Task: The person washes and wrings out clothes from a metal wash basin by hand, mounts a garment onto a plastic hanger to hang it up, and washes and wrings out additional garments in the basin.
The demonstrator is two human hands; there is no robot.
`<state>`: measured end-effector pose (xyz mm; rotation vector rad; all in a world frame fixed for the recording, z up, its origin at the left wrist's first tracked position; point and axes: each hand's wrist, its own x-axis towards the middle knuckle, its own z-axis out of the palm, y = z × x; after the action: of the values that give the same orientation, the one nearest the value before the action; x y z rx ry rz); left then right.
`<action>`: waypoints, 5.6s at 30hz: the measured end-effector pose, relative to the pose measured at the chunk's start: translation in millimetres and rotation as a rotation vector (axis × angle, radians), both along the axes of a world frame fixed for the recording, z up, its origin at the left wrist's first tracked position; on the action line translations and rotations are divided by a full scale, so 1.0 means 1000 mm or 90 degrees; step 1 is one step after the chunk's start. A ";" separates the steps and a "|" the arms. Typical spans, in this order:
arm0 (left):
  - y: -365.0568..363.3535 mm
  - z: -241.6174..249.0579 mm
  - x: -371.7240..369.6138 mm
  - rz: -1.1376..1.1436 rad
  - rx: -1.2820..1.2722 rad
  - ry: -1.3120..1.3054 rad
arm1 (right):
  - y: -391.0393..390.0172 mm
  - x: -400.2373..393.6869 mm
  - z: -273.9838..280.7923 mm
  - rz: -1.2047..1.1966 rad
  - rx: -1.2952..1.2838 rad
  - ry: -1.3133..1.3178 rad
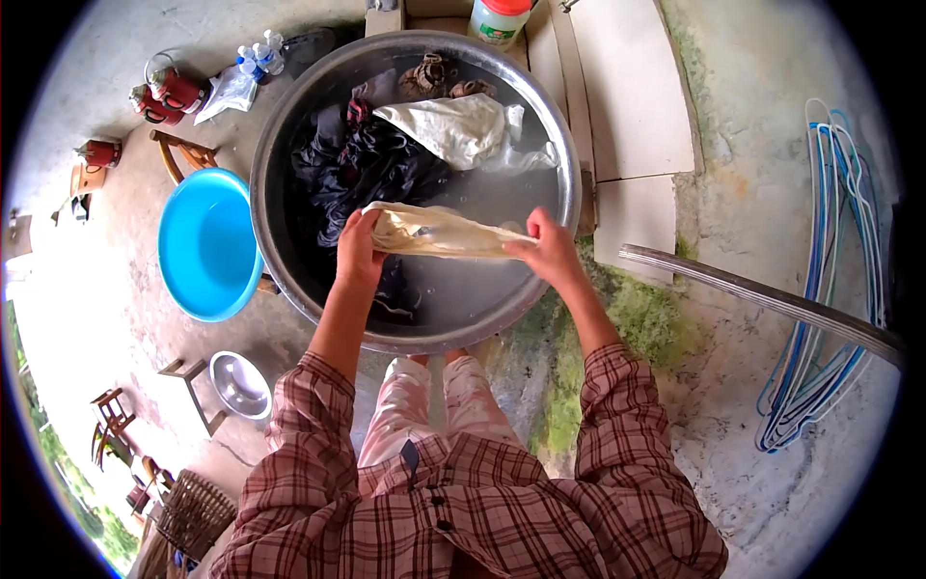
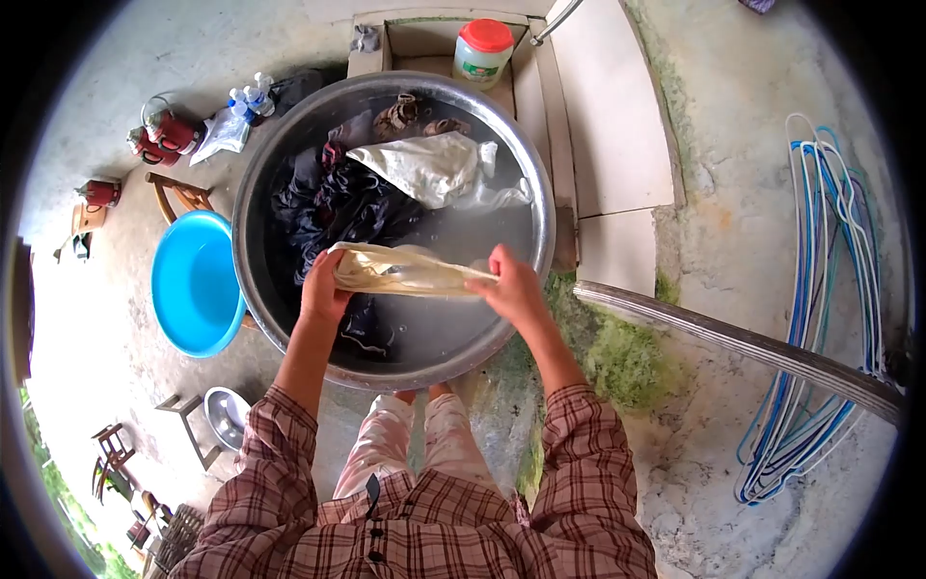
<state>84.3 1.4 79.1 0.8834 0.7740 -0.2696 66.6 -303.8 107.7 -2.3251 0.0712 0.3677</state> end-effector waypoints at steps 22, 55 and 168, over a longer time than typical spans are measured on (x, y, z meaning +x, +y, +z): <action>0.014 0.052 0.038 -0.351 0.439 -0.023 | -0.030 0.002 -0.002 -0.402 0.643 0.172; 0.034 0.063 0.075 -0.462 0.623 -0.212 | 0.002 0.016 0.071 -0.309 -0.009 -0.384; -0.016 -0.144 -0.063 -1.171 0.915 -0.061 | 0.054 -0.054 -0.176 0.180 -0.413 0.051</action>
<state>21.8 -14.1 -64.7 2.8034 -0.3676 -1.3261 12.3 -249.8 -68.4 -2.9703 -0.1200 0.6555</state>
